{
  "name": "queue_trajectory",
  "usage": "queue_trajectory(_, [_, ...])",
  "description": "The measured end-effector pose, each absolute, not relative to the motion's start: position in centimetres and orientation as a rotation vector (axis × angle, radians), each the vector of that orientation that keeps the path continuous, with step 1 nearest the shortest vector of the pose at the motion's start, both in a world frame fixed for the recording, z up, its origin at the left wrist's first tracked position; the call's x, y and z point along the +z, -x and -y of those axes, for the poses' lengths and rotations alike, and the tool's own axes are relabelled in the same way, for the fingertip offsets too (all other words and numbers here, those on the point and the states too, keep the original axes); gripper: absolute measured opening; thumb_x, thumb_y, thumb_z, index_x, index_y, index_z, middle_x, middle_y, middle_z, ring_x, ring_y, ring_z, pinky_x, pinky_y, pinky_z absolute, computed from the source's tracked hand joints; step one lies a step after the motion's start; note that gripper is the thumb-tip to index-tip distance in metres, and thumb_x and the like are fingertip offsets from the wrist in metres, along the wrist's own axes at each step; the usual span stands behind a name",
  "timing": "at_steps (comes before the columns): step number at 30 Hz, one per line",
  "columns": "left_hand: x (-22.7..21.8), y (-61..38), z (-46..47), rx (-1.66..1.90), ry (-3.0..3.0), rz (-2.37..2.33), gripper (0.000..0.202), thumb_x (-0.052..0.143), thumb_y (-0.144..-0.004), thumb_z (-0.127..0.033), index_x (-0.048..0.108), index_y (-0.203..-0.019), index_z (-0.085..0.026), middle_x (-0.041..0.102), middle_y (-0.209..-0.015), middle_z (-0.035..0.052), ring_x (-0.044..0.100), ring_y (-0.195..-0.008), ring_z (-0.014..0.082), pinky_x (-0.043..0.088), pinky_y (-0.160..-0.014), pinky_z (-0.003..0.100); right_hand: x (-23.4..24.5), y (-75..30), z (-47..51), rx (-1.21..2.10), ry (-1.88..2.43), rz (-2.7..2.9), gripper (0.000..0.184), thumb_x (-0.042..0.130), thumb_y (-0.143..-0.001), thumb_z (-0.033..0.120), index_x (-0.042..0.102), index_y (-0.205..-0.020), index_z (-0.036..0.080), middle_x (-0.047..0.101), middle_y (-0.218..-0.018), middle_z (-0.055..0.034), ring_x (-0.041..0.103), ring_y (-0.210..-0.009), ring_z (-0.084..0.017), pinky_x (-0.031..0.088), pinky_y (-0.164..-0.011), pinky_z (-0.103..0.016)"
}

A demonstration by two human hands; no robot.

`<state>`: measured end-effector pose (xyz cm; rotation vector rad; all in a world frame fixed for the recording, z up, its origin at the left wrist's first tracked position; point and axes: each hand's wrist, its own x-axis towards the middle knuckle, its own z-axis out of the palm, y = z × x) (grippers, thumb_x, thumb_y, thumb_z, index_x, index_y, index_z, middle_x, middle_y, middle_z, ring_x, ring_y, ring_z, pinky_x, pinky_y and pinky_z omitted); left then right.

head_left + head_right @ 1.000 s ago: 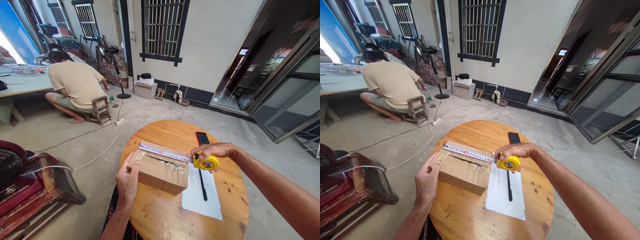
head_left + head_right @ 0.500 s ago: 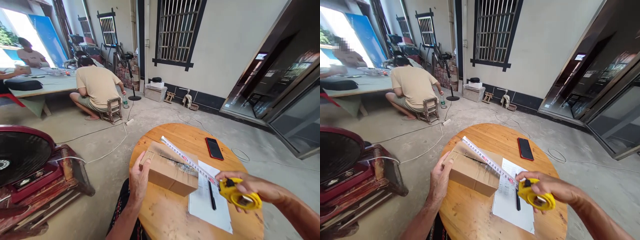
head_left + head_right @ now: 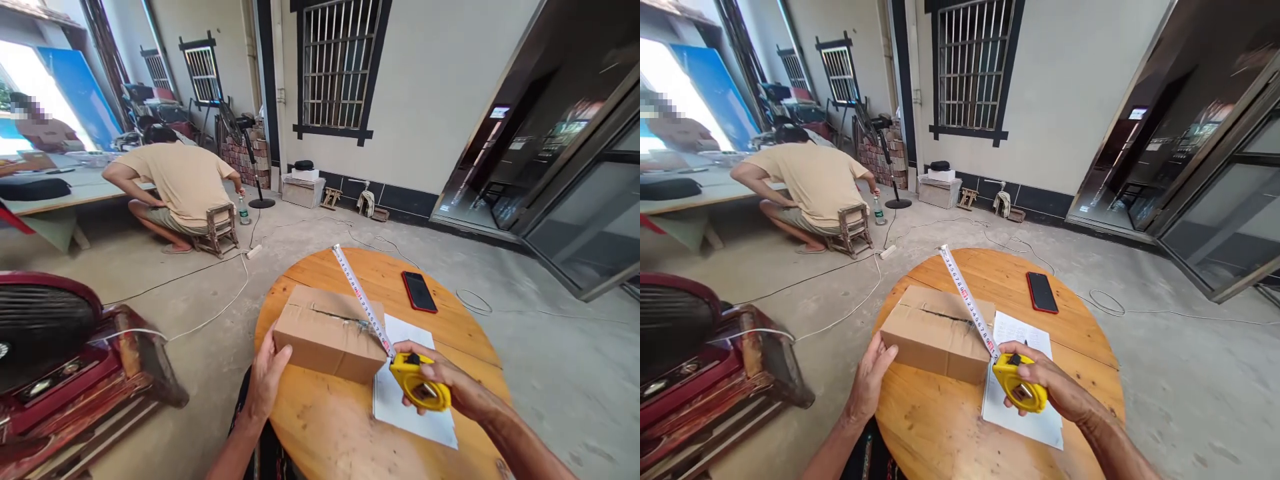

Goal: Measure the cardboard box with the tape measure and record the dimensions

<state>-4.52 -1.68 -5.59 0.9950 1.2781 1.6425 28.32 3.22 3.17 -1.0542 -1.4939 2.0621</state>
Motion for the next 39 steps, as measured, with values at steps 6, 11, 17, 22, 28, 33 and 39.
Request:
queue_trajectory(6, [-5.5,3.0,3.3,1.603,-0.974,-1.563,0.059,0.059,-0.085,-0.049,0.052,-0.133,-0.016,0.064,-0.128,0.0142,0.058,-0.122,0.0310,0.049,-0.100,0.042,3.8,-27.4,-3.6,2.035,1.035,1.471,0.057,0.064,-0.078,0.057,0.046,-0.123,0.025,0.064,-0.093,-0.0040,0.073,-0.079,-0.025,0.054,-0.058,-0.030])
queue_trajectory(11, [-8.3,1.0,5.5,1.624,-1.049,-1.835,0.063,0.062,-0.084,-0.042,0.043,-0.139,-0.018,0.054,-0.138,0.0144,0.051,-0.128,0.0302,0.041,-0.108,0.046,4.8,-26.4,-6.0,1.879,1.161,1.512,0.055,0.062,-0.081,0.056,0.044,-0.124,0.025,0.062,-0.095,-0.0039,0.073,-0.079,-0.025,0.054,-0.054,-0.029])
queue_trajectory(17, [-10.2,1.0,5.1,1.682,-1.092,-1.820,0.070,0.066,-0.080,-0.037,0.039,-0.143,-0.020,0.050,-0.141,0.0146,0.048,-0.131,0.0304,0.039,-0.110,0.046,6.3,-26.5,-5.1,1.638,1.443,1.580,0.064,0.063,-0.079,0.062,0.043,-0.128,0.026,0.063,-0.100,-0.0055,0.072,-0.084,-0.025,0.055,-0.057,-0.029])
queue_trajectory(22, [-10.2,1.4,3.9,1.696,-1.000,-1.765,0.080,0.074,-0.072,-0.033,0.039,-0.144,-0.022,0.054,-0.138,0.0131,0.049,-0.131,0.0320,0.041,-0.109,0.045,8.4,-25.7,0.2,1.911,1.572,1.425,0.072,0.062,-0.071,0.075,0.048,-0.124,0.028,0.063,-0.086,-0.0047,0.071,-0.076,-0.028,0.054,-0.049,-0.030])
queue_trajectory(28, [-10.2,1.1,3.7,1.745,-0.981,-1.725,0.081,0.074,-0.071,-0.031,0.040,-0.144,-0.022,0.056,-0.135,0.0130,0.050,-0.130,0.0325,0.042,-0.109,0.046,9.8,-22.3,3.1,2.008,1.462,1.378,0.057,0.068,-0.066,0.074,0.067,-0.097,0.026,0.068,-0.087,-0.0048,0.068,-0.082,-0.025,0.057,-0.075,-0.038])
queue_trajectory(33, [-10.2,1.1,3.6,1.749,-0.996,-1.727,0.076,0.072,-0.073,-0.031,0.042,-0.142,-0.021,0.053,-0.139,0.0131,0.046,-0.134,0.0326,0.040,-0.110,0.047,7.2,-22.1,2.4,2.085,1.411,1.415,0.065,0.063,-0.064,0.082,0.066,-0.088,0.022,0.064,-0.075,-0.0030,0.067,-0.071,-0.022,0.054,-0.070,-0.035])
queue_trajectory(39, [-10.1,1.2,3.6,1.729,-0.997,-1.750,0.076,0.072,-0.073,-0.031,0.041,-0.143,-0.021,0.055,-0.138,0.0136,0.049,-0.131,0.0326,0.041,-0.109,0.047,4.5,-23.1,2.4,1.994,1.427,1.584,0.063,0.060,-0.066,0.082,0.066,-0.089,0.024,0.060,-0.072,-0.0017,0.062,-0.068,-0.020,0.052,-0.061,-0.030])
